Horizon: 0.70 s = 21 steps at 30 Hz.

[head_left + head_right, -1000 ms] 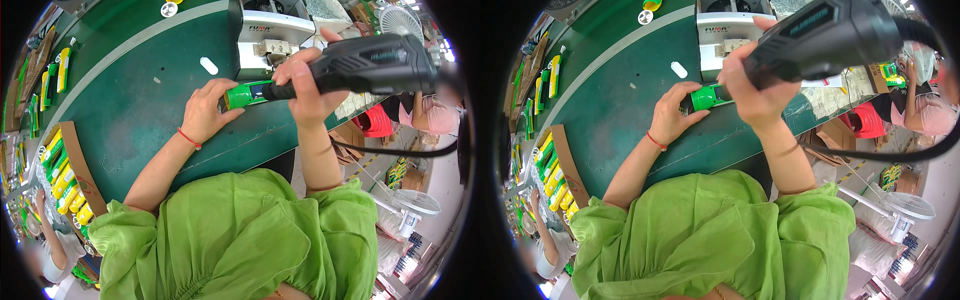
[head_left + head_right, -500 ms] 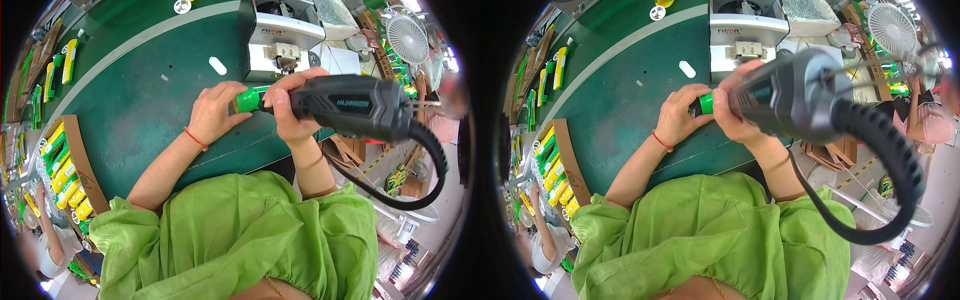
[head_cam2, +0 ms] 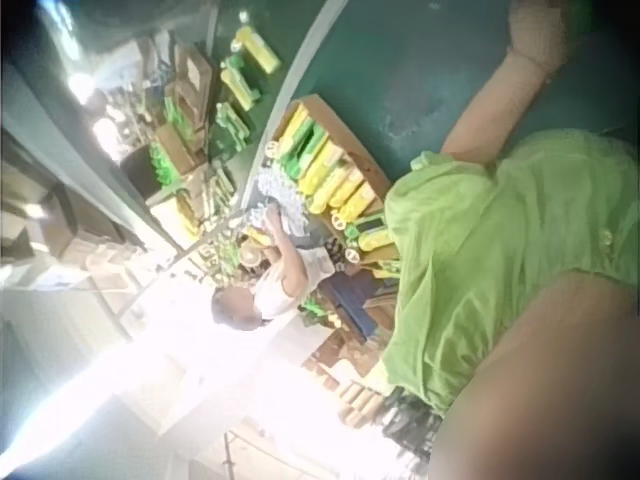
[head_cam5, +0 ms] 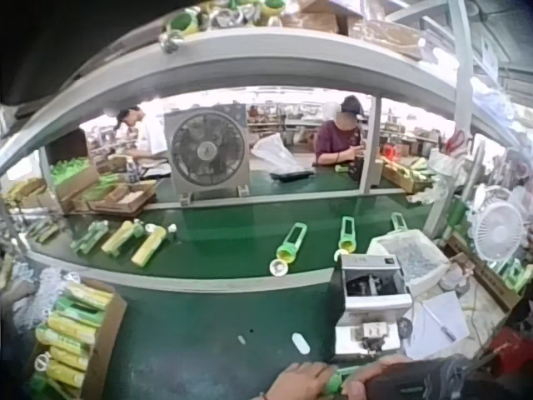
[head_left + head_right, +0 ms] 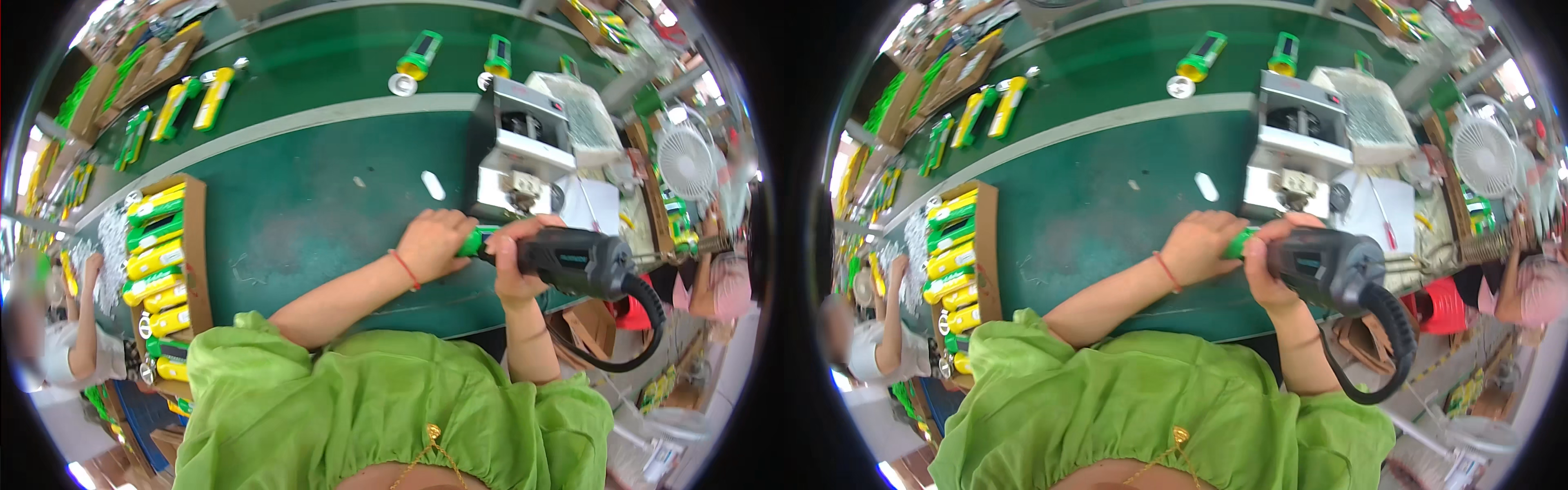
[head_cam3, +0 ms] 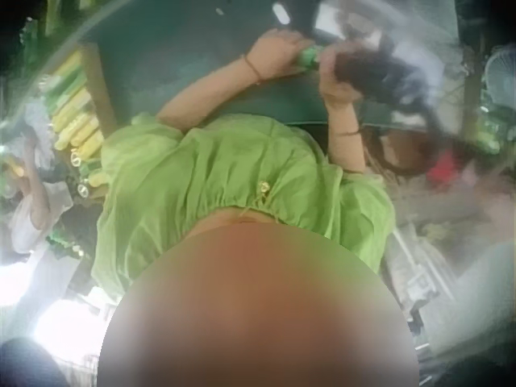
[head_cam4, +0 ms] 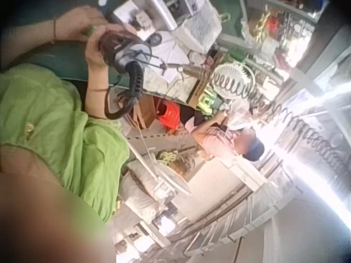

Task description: The person assembles solar-powered flashlights by attaching solar panel components to flashlight casings using an electric screwdriver.

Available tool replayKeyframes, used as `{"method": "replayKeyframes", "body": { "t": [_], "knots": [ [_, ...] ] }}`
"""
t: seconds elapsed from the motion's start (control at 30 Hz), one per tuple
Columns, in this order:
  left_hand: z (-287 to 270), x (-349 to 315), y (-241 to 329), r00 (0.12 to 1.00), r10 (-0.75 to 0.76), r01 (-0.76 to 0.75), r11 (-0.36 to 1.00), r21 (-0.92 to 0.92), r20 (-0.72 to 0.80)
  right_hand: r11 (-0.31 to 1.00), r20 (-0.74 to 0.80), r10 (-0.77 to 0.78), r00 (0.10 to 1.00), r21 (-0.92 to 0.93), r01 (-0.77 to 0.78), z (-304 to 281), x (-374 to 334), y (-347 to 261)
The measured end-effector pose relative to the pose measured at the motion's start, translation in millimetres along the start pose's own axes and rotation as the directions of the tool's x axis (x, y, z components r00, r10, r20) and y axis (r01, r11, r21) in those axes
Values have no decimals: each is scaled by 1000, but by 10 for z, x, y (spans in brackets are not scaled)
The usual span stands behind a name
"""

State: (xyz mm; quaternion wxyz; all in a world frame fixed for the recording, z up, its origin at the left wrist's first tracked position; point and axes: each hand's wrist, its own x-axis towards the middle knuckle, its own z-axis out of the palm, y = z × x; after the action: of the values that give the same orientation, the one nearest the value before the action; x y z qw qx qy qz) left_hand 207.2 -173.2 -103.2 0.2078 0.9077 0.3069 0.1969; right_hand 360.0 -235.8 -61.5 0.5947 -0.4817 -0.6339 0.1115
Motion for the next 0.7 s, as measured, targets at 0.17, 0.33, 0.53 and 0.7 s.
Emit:
{"method": "replayKeyframes", "body": {
  "t": [0.17, 0.33, 0.53, 0.7],
  "knots": [
    [-772, -443, -181, 965, -39, 49, 998, -30, 258, 842, -216, 281, 935, 523, -132, -71, 250, -596],
    [-1567, -542, -999, 922, -370, 368, 929, -37, -117, 860, -208, 254, 944, 495, -122, -180, 372, -523],
    [-1297, 889, -2327, 691, -498, 615, 786, 63, -524, 876, -194, 290, 937, 448, -178, -28, 306, -354],
    [-1145, 1138, -2897, 642, -422, 656, 734, 174, -639, 900, -196, 297, 935, 384, -205, -20, 347, -356]
  ]
}}
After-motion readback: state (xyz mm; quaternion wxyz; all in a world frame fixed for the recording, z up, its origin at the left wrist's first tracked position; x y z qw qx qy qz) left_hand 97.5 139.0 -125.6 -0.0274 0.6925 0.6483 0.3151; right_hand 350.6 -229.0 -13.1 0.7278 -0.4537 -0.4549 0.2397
